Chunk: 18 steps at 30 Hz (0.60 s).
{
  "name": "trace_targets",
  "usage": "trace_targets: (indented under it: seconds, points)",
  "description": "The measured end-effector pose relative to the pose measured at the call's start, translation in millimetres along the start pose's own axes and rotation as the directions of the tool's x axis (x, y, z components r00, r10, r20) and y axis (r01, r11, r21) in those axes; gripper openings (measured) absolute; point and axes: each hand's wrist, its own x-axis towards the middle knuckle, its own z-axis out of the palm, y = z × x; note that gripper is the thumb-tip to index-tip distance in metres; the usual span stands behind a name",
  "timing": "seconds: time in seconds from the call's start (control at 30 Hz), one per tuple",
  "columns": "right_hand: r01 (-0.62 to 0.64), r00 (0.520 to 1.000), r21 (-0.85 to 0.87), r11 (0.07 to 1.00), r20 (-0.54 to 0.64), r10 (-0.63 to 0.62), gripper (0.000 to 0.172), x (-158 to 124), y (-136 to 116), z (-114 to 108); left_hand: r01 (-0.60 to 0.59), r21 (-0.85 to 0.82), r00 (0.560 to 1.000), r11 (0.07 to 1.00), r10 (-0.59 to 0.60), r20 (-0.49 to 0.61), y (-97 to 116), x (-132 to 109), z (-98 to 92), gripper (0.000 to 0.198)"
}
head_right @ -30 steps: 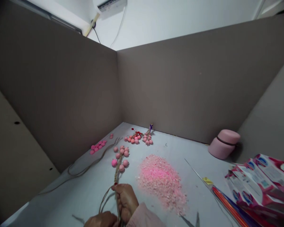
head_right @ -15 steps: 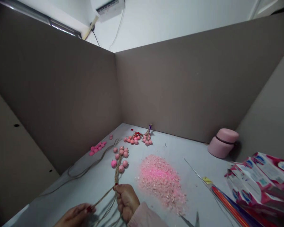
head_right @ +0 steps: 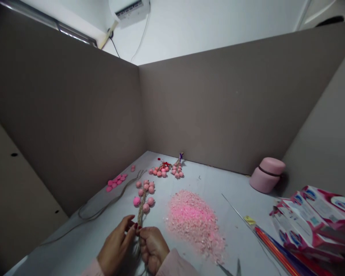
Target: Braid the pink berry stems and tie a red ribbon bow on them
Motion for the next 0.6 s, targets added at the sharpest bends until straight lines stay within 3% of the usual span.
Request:
trace_targets:
  seconds: [0.07,0.13,0.37,0.47,0.6]
  points:
    - [0.020,1.000,-0.022,1.000,-0.012,-0.021,0.032,1.4,0.6,-0.3,0.053,-0.071,0.998,0.996,-0.051,0.037,0.4,8.6,20.1,0.028]
    - [0.025,1.000,-0.056,0.998,-0.004,-0.026,0.031,2.2,1.8,-1.1,0.068,-0.147,0.995,0.987,-0.056,0.085,-8.8,13.4,27.2,0.025]
    - [0.150,0.989,-0.235,0.960,0.033,-0.146,0.017,3.8,13.8,-3.4,0.231,-0.471,0.941,0.851,-0.073,0.330,-27.6,19.6,19.1,0.040]
    - [0.279,0.958,-0.344,0.897,0.040,-0.283,0.013,2.6,13.3,-8.7,0.243,-0.520,0.947,0.819,-0.084,0.311,-29.0,18.1,20.8,0.041]
    - [0.436,0.883,-0.472,0.767,0.059,-0.465,0.012,-9.2,11.0,-18.4,0.199,-0.534,0.975,0.821,-0.110,0.194,-31.5,14.8,25.0,0.035]
